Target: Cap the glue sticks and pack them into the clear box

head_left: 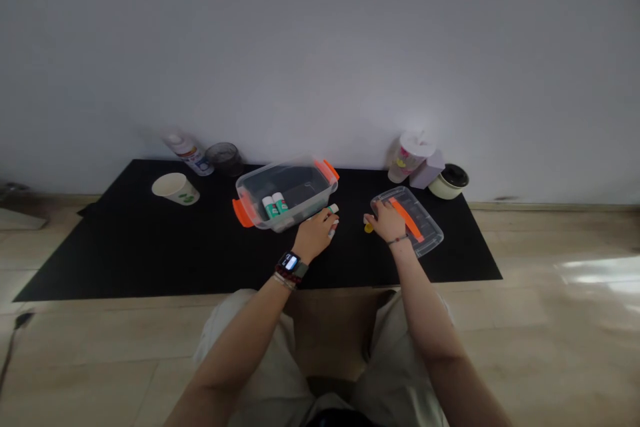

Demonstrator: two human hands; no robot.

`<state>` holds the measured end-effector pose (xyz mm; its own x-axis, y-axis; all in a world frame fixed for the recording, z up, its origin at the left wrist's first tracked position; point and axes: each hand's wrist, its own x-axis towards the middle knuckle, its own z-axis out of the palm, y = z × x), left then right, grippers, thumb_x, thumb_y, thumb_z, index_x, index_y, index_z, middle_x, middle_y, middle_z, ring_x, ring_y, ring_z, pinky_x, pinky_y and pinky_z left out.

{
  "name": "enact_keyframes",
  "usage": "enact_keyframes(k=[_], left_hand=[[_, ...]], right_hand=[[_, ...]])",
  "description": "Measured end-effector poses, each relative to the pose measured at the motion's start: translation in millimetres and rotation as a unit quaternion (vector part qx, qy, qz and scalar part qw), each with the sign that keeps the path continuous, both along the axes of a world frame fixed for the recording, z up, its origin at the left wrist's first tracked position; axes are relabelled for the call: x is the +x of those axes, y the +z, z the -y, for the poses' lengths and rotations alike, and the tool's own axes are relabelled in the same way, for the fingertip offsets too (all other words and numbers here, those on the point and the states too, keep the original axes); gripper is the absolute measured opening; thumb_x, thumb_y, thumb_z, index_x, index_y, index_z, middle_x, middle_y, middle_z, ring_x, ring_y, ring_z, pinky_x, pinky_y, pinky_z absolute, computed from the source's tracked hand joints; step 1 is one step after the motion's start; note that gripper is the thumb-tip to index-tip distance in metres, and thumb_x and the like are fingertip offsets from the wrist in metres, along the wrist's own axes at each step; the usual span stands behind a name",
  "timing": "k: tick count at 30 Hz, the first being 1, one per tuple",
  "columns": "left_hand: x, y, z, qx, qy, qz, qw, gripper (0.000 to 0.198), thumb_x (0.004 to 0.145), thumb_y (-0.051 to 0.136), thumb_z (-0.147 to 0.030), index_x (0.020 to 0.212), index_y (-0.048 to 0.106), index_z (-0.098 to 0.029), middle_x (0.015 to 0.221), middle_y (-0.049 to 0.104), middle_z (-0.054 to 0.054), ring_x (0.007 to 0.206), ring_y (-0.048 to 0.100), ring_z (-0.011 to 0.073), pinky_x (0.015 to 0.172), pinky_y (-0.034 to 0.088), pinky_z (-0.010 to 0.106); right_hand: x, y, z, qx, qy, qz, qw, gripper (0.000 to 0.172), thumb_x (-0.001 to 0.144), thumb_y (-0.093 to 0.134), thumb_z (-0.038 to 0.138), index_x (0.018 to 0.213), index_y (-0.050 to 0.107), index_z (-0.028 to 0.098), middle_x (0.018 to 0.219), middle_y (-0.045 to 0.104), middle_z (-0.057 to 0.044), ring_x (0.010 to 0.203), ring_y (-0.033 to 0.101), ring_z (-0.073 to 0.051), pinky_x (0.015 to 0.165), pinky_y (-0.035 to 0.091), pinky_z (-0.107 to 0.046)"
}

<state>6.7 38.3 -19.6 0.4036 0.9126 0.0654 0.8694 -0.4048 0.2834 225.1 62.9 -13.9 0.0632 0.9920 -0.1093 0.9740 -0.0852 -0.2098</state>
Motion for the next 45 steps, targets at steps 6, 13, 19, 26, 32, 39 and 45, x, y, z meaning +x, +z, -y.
enact_keyframes(k=[6, 13, 19, 26, 32, 39, 45], left_hand=[[3, -8.8, -14, -0.006, 0.023, -0.027, 0.999, 0.037, 0.1, 0.041, -0.022, 0.134, 0.056, -0.022, 0.142, 0.053, 0.01, 0.113, 0.062, 0.0224, 0.074, 0.053, 0.03], [6, -16.9, -22, -0.03, 0.06, -0.107, 0.992, 0.045, 0.099, 0.035, -0.013, 0.142, 0.048, -0.016, 0.132, 0.059, 0.016, 0.104, 0.066, 0.027, 0.074, 0.055, 0.036], [9, -17.4, -26, -0.042, 0.084, -0.128, 0.987, 0.043, 0.1, 0.03, -0.014, 0.139, 0.05, -0.012, 0.12, 0.062, 0.019, 0.103, 0.067, 0.0286, 0.075, 0.055, 0.037], [16, -10.6, -28, -0.046, 0.089, -0.129, 0.987, 0.043, 0.1, 0.03, -0.013, 0.136, 0.052, -0.01, 0.116, 0.064, 0.02, 0.107, 0.065, 0.0295, 0.079, 0.055, 0.036], [16, -13.3, -29, -0.048, 0.085, -0.108, 0.989, 0.043, 0.098, 0.034, -0.013, 0.138, 0.051, -0.009, 0.117, 0.063, 0.022, 0.108, 0.064, 0.0317, 0.079, 0.054, 0.039], [18, 6.1, -17, -0.016, 0.086, -0.036, 0.996, 0.046, 0.099, 0.036, -0.016, 0.143, 0.049, -0.013, 0.127, 0.063, 0.02, 0.116, 0.058, 0.0312, 0.084, 0.053, 0.039], [4, 11.8, -12, -0.196, 0.099, 0.338, 0.915, 0.04, 0.093, 0.06, -0.028, 0.129, 0.063, -0.011, 0.121, 0.07, 0.014, 0.108, 0.063, 0.0267, 0.096, 0.049, 0.04]], right_hand=[[-7, -16.2, -12, -0.079, 0.033, 0.026, 0.996, 0.031, 0.094, 0.061, 0.037, 0.12, 0.066, 0.021, 0.125, 0.063, -0.013, 0.115, 0.061, -0.027, 0.082, 0.048, -0.031], [-5, -18.3, -19, 0.003, 0.007, -0.007, 1.0, 0.035, 0.099, 0.054, 0.044, 0.12, 0.065, 0.018, 0.121, 0.066, -0.013, 0.113, 0.061, -0.025, 0.083, 0.048, -0.03], [-9, -14.0, -16, 0.057, 0.008, -0.05, 0.997, 0.036, 0.099, 0.052, 0.048, 0.118, 0.066, 0.021, 0.116, 0.067, -0.01, 0.108, 0.061, -0.023, 0.082, 0.047, -0.03], [-10, -5.0, -13, 0.084, 0.008, -0.08, 0.993, 0.037, 0.099, 0.051, 0.049, 0.116, 0.065, 0.02, 0.113, 0.067, -0.009, 0.106, 0.061, -0.022, 0.08, 0.045, -0.028], [-11, 0.0, -12, 0.104, 0.022, -0.136, 0.985, 0.033, 0.096, 0.055, 0.049, 0.101, 0.066, 0.019, 0.099, 0.068, -0.008, 0.094, 0.062, -0.02, 0.077, 0.044, -0.028], [-15, -1.0, -2, -0.046, 0.127, -0.313, 0.94, 0.032, 0.088, 0.063, 0.05, 0.088, 0.065, 0.018, 0.073, 0.065, 0.001, 0.066, 0.058, -0.012, 0.063, 0.04, -0.023], [-14, -4.0, -3, -0.024, 0.026, -0.499, 0.866, 0.046, 0.078, 0.065, 0.063, 0.089, 0.057, 0.02, 0.07, 0.062, 0.004, 0.058, 0.057, -0.01, 0.052, 0.04, -0.022]])
